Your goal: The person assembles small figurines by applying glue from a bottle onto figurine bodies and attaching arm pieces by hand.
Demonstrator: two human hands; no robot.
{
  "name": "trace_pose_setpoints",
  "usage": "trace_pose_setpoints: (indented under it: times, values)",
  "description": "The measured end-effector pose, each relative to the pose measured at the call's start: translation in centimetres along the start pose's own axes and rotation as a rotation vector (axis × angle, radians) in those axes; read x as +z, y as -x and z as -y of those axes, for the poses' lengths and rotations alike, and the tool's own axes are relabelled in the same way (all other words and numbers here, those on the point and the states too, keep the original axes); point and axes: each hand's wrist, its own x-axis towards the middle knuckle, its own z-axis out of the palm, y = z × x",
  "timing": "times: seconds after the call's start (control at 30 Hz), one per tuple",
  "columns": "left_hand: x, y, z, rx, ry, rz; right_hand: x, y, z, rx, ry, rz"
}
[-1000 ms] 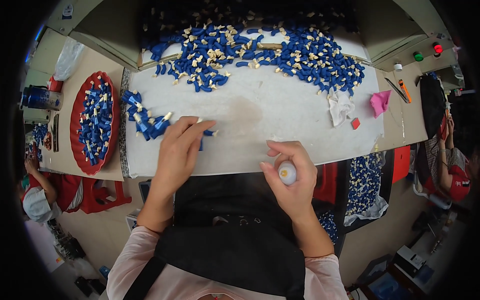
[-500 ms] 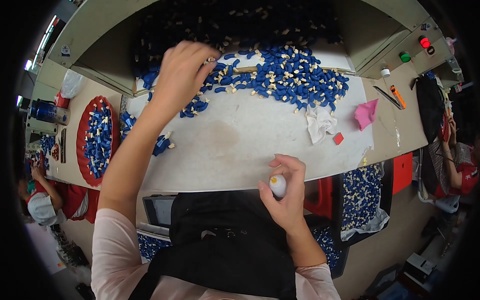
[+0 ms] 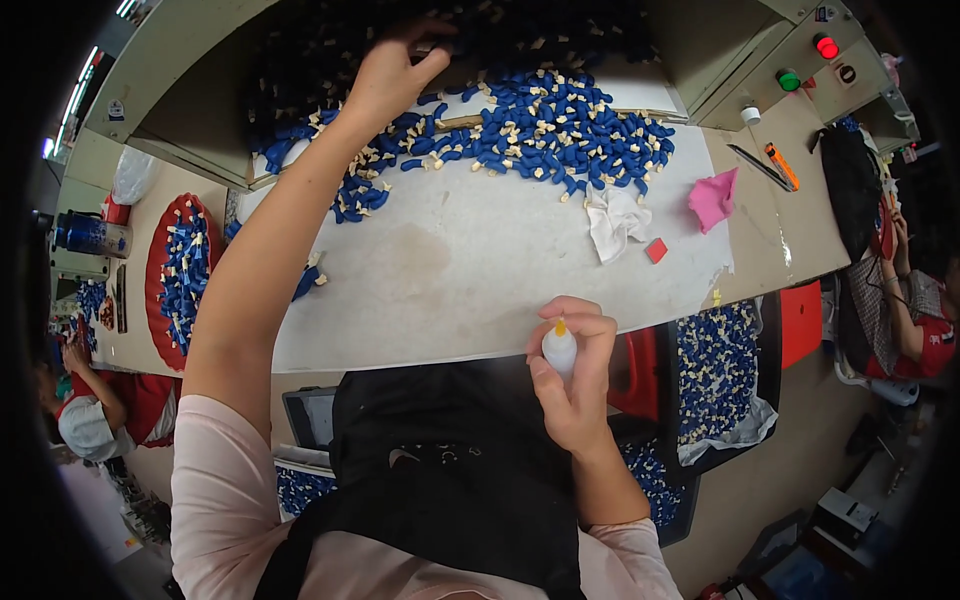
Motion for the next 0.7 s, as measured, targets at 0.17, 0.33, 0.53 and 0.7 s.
trace_pose_setpoints:
  times: [0.17, 0.33, 0.53, 0.7]
  values:
    - [-3.5, 5.5, -5.3, -0.340, 0.643, 0.163, 0.4, 0.5, 1.3, 0.028, -0.137, -0.064]
    - [-4.6, 14.4, -9.9, -0.578, 1.150, 0.538, 2.5, -0.4, 2.3, 0.000, -0.301, -0.235]
    - [-2.9, 19.5, -10.1, -0.900, 1.605, 0.315, 3.0, 0.4, 1.9, 0.112, -0.395, -0.178]
    - [-2.4, 20.5, -10.4, -0.855, 1.892, 0.259, 2.8, 0.9, 2.8, 0.036, -0.062, -0.068]
